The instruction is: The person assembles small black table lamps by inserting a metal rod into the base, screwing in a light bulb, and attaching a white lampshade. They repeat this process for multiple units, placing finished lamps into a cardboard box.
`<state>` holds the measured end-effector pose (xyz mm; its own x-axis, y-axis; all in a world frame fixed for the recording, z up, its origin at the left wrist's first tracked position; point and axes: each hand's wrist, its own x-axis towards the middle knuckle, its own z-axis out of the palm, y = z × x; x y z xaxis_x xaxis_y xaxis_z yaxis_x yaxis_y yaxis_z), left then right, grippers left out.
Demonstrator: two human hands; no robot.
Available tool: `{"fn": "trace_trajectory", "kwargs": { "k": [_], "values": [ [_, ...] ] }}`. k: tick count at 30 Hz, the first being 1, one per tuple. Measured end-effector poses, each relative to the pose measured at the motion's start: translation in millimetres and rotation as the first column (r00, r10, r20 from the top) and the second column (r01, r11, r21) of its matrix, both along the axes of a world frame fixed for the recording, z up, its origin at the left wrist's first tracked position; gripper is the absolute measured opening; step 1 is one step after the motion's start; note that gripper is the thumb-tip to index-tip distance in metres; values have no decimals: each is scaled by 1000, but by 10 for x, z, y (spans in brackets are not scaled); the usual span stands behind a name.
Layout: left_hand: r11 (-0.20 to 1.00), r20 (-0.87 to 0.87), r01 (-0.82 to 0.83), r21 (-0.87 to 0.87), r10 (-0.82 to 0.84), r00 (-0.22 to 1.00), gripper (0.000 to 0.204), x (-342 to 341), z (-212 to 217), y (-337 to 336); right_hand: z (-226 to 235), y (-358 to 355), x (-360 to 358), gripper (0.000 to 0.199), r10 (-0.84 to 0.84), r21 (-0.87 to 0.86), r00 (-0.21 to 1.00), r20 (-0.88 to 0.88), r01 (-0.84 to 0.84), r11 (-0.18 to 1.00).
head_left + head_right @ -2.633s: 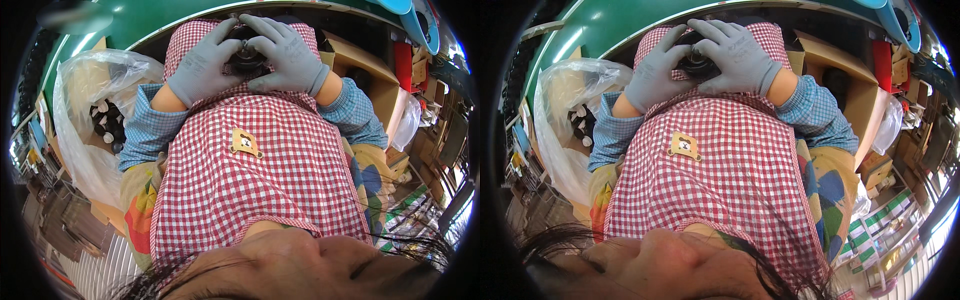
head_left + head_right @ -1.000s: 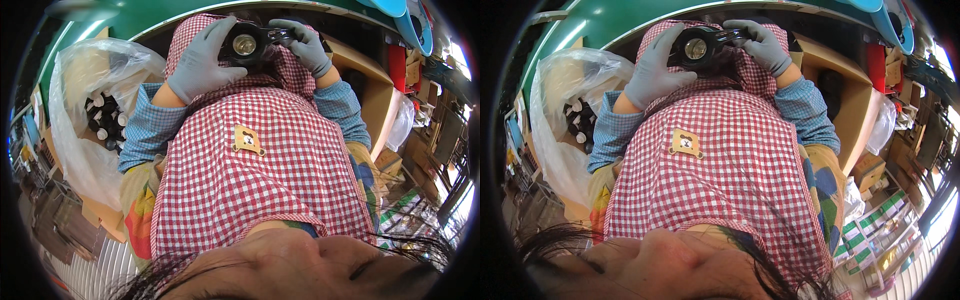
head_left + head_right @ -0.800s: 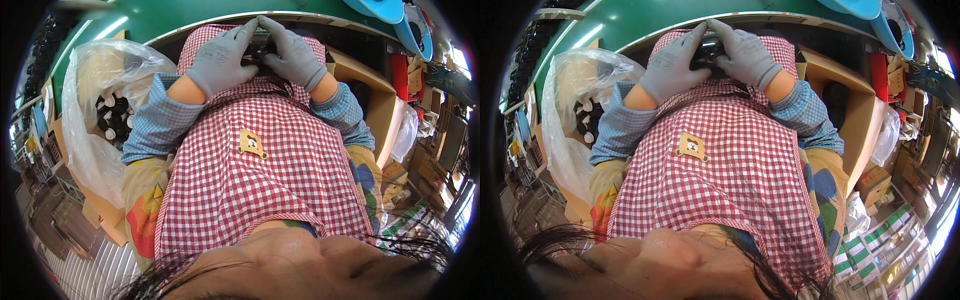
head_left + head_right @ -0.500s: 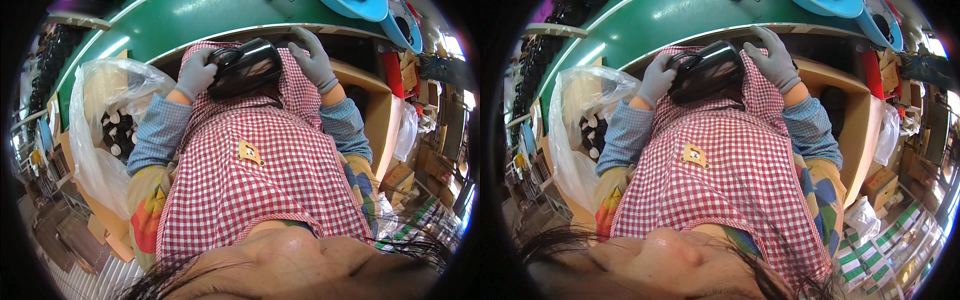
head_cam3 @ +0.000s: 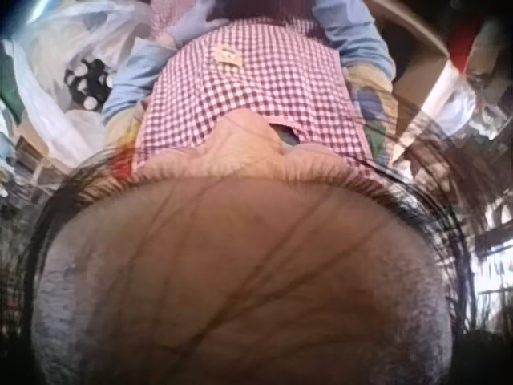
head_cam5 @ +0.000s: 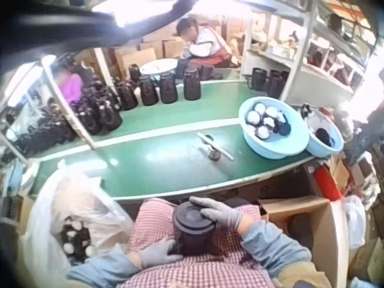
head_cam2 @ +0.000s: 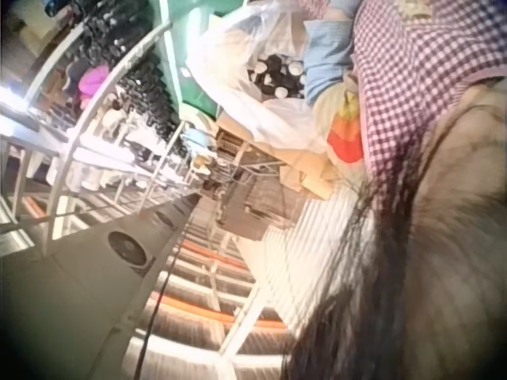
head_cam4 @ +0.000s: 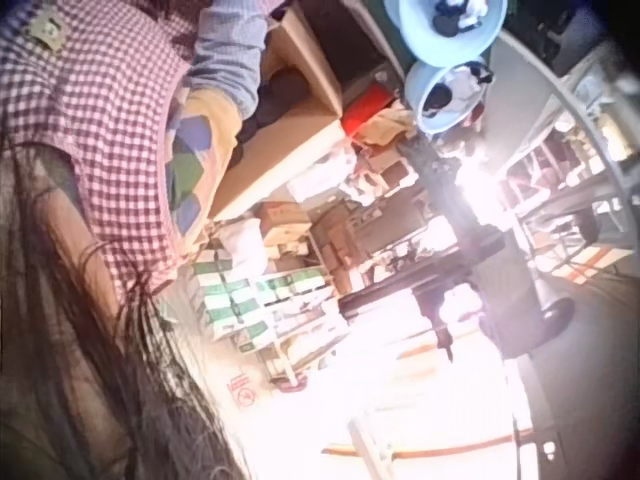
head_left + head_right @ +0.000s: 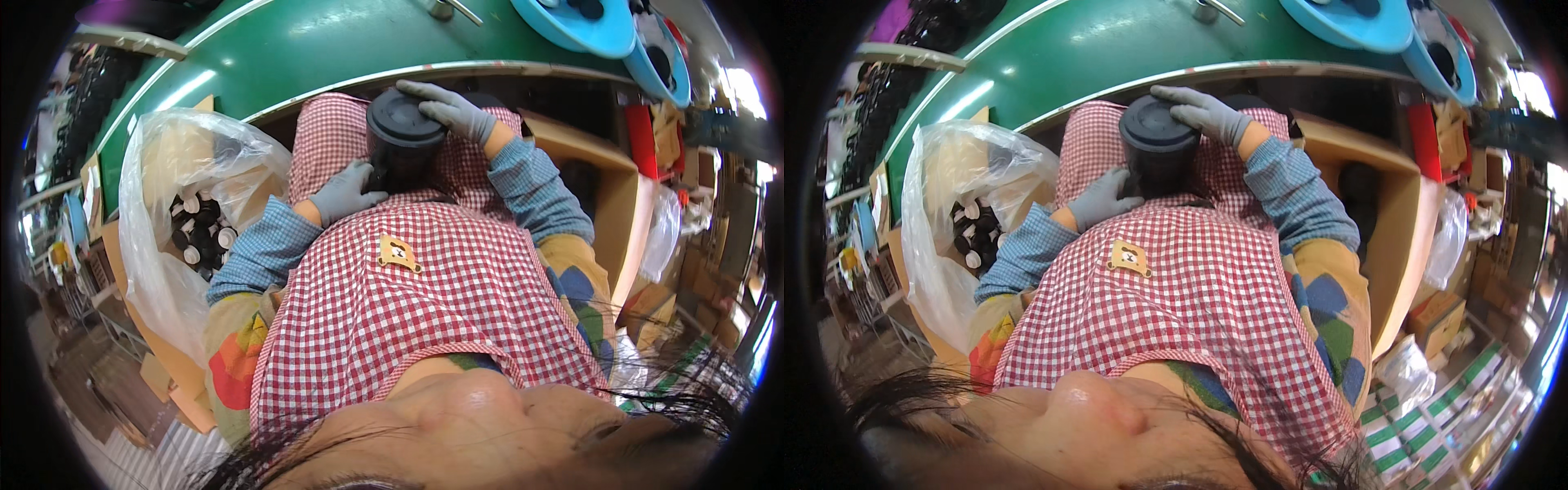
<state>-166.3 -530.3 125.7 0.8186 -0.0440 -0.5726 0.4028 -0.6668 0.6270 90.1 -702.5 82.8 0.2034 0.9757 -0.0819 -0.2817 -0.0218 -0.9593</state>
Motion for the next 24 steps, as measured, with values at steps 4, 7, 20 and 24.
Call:
{"fn": "trace_trajectory", "kwargs": {
  "k": [4,7,20,24],
  "values": [
    [989,0,150,-13,-150,989,65,96,94,64,581,214,487,53,168,-271,616,770,76,960],
    [994,-176,112,5,-110,978,66,321,376,3,347,429,1308,70,-180,86,125,976,538,838],
    [884,835,-242,400,-244,493,59,1253,1415,538,1223,-528,1076,38,-80,-253,768,636,305,918],
    [917,769,7,400,-339,542,46,1310,1548,387,1503,-804,650,46,-7,-80,930,367,39,996]
  ]
}}
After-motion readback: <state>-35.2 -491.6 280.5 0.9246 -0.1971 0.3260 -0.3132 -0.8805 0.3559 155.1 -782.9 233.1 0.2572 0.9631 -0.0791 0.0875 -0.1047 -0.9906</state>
